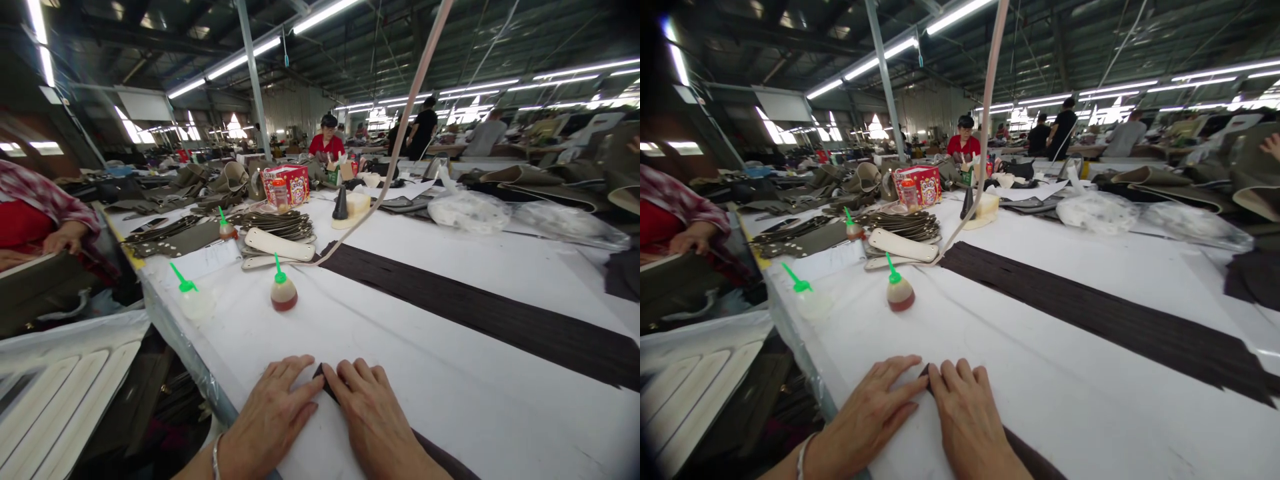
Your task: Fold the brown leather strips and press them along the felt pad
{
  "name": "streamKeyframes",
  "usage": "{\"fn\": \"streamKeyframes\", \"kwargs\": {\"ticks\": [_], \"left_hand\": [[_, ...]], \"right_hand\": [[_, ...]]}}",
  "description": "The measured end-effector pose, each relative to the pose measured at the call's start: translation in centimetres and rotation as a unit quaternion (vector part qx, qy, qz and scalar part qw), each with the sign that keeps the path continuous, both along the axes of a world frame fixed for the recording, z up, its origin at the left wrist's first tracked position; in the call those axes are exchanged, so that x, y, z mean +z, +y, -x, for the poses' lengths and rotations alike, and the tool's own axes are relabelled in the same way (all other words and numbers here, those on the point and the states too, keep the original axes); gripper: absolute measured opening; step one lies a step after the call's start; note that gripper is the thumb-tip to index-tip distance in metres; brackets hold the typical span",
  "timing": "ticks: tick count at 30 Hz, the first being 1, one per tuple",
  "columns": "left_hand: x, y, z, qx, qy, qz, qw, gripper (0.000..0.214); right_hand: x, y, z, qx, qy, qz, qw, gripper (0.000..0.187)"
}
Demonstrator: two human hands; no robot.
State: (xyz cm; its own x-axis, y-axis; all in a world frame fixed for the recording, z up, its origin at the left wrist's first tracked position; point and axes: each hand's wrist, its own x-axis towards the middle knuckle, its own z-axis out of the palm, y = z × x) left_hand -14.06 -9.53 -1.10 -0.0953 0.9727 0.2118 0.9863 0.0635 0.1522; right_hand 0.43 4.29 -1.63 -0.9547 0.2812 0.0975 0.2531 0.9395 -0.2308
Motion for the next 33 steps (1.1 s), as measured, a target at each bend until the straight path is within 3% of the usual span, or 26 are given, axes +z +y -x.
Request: {"fn": "streamKeyframes", "kwargs": {"ticks": [11, 15, 21, 27, 33], "left_hand": [[1.1, 0.5, -0.1, -0.043, -0.019, 0.058, 0.997, 0.043], [1.7, 1.0, 0.1, -0.076, -0.03, 0.052, 0.995, 0.033], [1.8, 1.7, 0.6, -0.103, -0.024, 0.046, 0.993, 0.027], [1.8, 1.8, 0.4, -0.089, -0.021, 0.05, 0.994, 0.039], [1.6, 1.8, 0.2, -0.109, 0.016, 0.056, 0.992, 0.035]], "right_hand": [[0.2, -0.2, 0.5, -0.038, -0.014, -0.024, 0.999, 0.064], [-0.8, 0.0, 0.0, -0.066, 0.027, -0.026, 0.997, 0.05], [-1.6, 0.8, -1.4, -0.002, 0.084, -0.015, 0.996, 0.029], [-1.7, 1.3, -2.4, 0.045, 0.112, -0.041, 0.992, 0.03], [-1.6, 1.4, -2.9, 0.055, 0.112, -0.079, 0.989, 0.032]]}}
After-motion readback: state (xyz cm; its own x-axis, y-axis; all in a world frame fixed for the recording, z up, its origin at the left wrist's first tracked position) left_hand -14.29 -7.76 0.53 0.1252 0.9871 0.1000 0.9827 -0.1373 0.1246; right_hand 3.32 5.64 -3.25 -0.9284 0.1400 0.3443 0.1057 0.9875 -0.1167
